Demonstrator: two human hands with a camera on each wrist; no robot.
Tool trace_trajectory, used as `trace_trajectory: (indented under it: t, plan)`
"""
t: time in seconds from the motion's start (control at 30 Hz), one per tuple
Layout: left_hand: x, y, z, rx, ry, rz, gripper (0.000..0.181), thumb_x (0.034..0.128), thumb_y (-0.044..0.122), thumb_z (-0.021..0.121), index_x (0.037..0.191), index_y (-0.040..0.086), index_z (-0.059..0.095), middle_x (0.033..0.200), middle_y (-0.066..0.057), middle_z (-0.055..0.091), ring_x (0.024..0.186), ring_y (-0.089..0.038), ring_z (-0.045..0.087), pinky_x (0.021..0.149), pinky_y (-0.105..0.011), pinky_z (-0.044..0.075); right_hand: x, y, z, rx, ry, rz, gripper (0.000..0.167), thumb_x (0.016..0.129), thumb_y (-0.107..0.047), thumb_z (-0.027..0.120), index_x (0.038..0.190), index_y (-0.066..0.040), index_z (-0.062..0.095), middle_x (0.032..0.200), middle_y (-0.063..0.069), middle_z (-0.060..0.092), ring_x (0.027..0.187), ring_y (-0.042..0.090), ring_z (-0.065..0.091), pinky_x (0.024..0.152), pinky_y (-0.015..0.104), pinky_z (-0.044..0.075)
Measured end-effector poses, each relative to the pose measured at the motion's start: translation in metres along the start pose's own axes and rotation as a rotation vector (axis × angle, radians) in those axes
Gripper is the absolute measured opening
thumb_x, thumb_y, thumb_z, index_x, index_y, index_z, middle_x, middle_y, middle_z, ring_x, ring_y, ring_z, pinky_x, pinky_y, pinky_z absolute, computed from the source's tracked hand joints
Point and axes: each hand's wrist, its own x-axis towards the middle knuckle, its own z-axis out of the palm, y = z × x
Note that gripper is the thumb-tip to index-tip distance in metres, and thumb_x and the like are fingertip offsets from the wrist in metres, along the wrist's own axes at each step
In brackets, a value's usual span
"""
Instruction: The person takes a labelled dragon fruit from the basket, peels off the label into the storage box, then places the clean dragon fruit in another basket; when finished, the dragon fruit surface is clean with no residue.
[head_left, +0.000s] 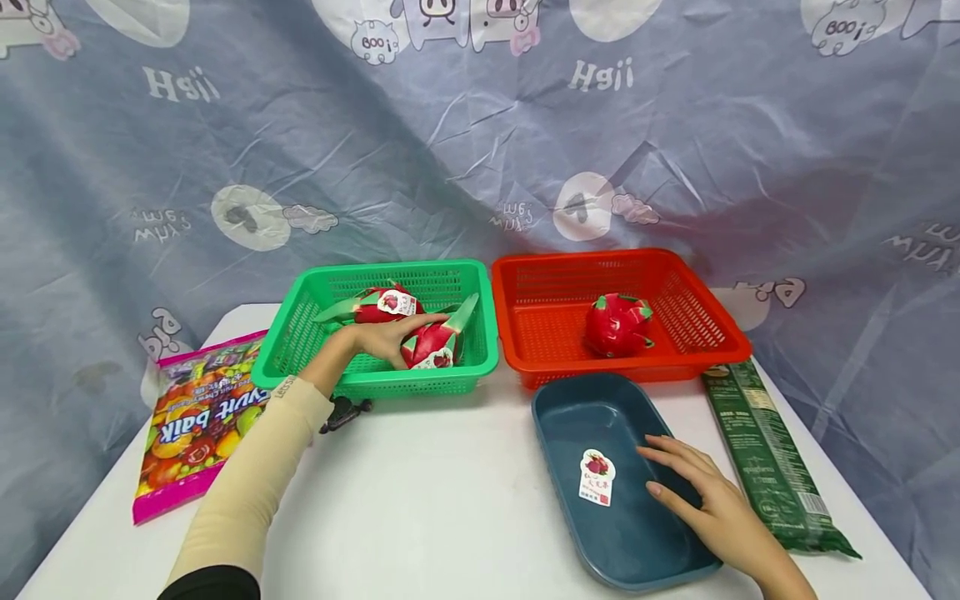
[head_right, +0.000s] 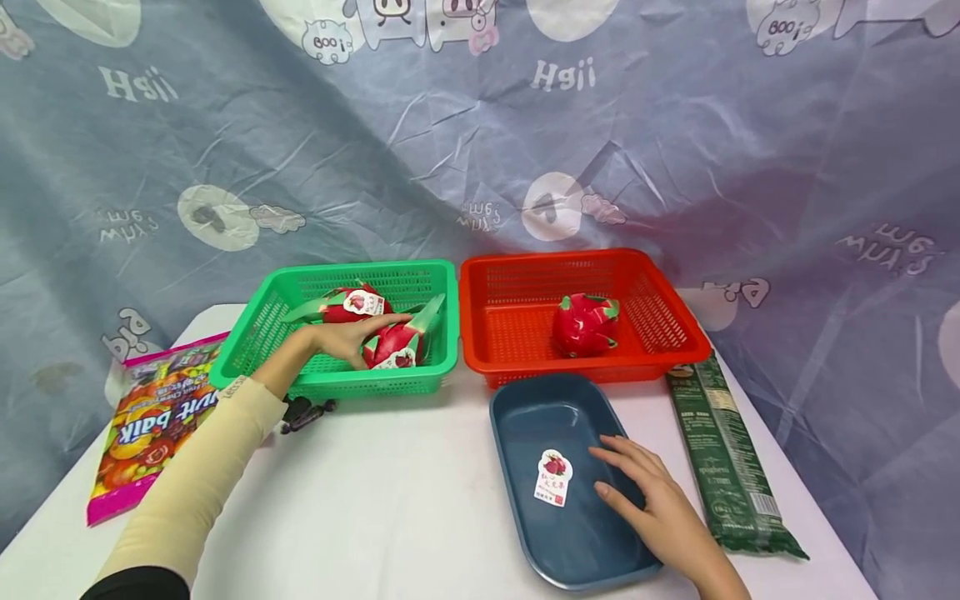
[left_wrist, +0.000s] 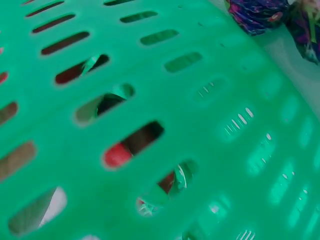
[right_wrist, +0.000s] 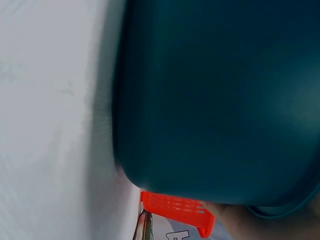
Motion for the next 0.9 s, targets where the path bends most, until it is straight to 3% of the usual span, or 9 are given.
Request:
trace_trajectory:
  t: [0.1, 0.43, 0.6, 0.9]
  plan:
    - [0.0035, -0.0002, -0.0004, -0.030, -0.001, -0.019, 0.105, 0.0643, -0.009, 0.065, 0.146, 0.034, 0.015, 0.144, -0.002, 0.016, 0.116, -0.025, 0.030, 0.066, -0.031, 0.049, -0.0003, 0.0001, -0.0006, 0.013, -0.009, -0.002, 0.039, 0.085, -0.021, 0.067, 0.123, -0.025, 0.056, 0.134, 0.005, 0.044, 0.124, 0.032, 0.031, 0.085, 0.065, 0.032]
    - [0.0074, -0.0036, 0.0006, -0.075, 0.030, -0.037, 0.099, 0.0652, -0.005, 0.068, 0.144, 0.030, 0.021, 0.133, -0.005, 0.026, 0.100, -0.024, 0.042, 0.066, -0.030, 0.046, -0.0011, 0.0012, -0.0005, 0.010, -0.008, -0.002, 0.039, 0.085, -0.020, 0.067, 0.123, -0.020, 0.057, 0.134, 0.008, 0.044, 0.123, 0.034, 0.031, 0.085, 0.066, 0.030]
    - [0.0054, -0.0042, 0.0015, -0.062, 0.056, -0.040, 0.099, 0.0652, -0.003, 0.070, 0.144, 0.033, 0.022, 0.135, -0.004, 0.026, 0.104, -0.023, 0.041, 0.070, -0.031, 0.048, 0.0002, 0.0016, -0.0001, 0.019, -0.015, -0.004, 0.039, 0.085, -0.020, 0.066, 0.123, -0.017, 0.057, 0.134, 0.009, 0.044, 0.124, 0.036, 0.030, 0.085, 0.067, 0.029]
    - [0.0054, -0.0078, -0.0007, -0.111, 0.141, -0.005, 0.090, 0.0664, 0.005, 0.079, 0.139, 0.034, 0.033, 0.139, 0.003, 0.026, 0.111, -0.024, 0.042, 0.078, -0.038, 0.051, 0.0011, 0.0022, 0.0007, 0.027, -0.017, -0.007, 0.040, 0.085, -0.020, 0.066, 0.124, -0.023, 0.056, 0.133, 0.009, 0.046, 0.126, 0.032, 0.028, 0.087, 0.068, 0.027]
